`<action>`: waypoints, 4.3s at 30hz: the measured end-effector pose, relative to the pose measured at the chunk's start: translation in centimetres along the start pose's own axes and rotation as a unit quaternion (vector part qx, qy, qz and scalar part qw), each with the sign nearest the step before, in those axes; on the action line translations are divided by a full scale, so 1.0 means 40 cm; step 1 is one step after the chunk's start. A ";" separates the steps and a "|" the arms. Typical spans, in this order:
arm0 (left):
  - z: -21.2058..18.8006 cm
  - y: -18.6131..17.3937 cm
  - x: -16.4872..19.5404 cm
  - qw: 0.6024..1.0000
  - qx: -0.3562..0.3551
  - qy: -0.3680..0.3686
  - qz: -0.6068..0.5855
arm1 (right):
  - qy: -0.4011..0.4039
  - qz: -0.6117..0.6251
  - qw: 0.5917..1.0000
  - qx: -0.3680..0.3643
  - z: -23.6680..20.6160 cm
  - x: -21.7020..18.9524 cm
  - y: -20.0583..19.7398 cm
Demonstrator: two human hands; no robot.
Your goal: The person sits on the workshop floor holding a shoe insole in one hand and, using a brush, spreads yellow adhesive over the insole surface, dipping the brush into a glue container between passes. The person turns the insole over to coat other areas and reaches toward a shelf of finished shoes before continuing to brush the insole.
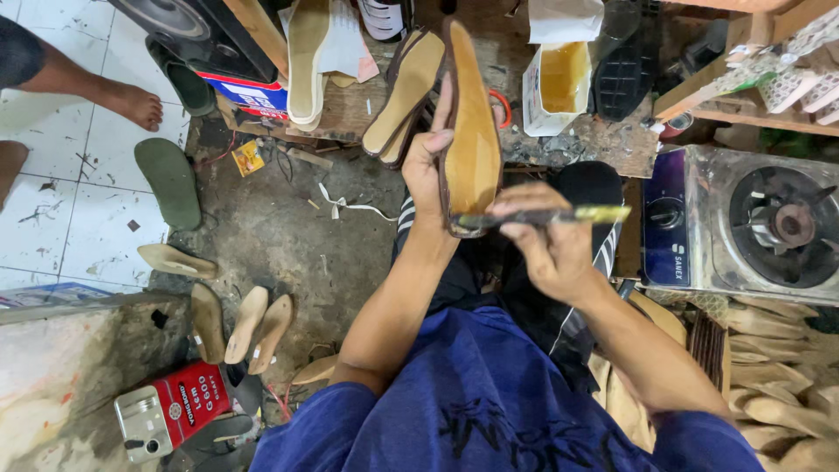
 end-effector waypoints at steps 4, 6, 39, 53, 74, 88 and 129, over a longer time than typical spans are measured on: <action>-0.006 0.028 -0.004 0.999 -0.018 -0.038 -0.028 | -0.074 -0.164 0.984 -0.013 0.005 0.019 -0.039; -0.005 0.040 0.006 0.998 -0.009 -0.045 -0.035 | -0.085 -0.057 0.988 -0.113 -0.003 0.018 -0.048; -0.090 0.056 -0.029 0.992 0.020 -0.112 -0.061 | 0.111 0.347 0.870 0.333 -0.172 -0.006 -0.104; -0.202 0.064 -0.245 0.906 0.155 -0.370 0.138 | 0.143 0.430 0.752 0.480 -0.259 -0.047 -0.180; 0.108 0.379 -0.180 0.955 0.017 -0.147 0.256 | 0.128 0.497 0.733 0.446 -0.575 0.169 -0.237; -0.052 0.388 0.284 0.927 0.093 0.142 0.334 | 0.154 0.600 0.713 0.329 -0.649 0.341 -0.239; 0.100 -0.359 0.332 0.313 0.261 0.231 0.883 | 0.192 0.470 0.775 0.376 -0.395 0.232 -0.142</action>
Point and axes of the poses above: each hand's wrist, its own z-axis towards the middle knuckle, its own y-axis out of the palm, x = y × z, the point moved 1 cm from there along z, towards the middle knuckle, and after that the axes turned 11 degrees about -y, right-handed, at the moved point
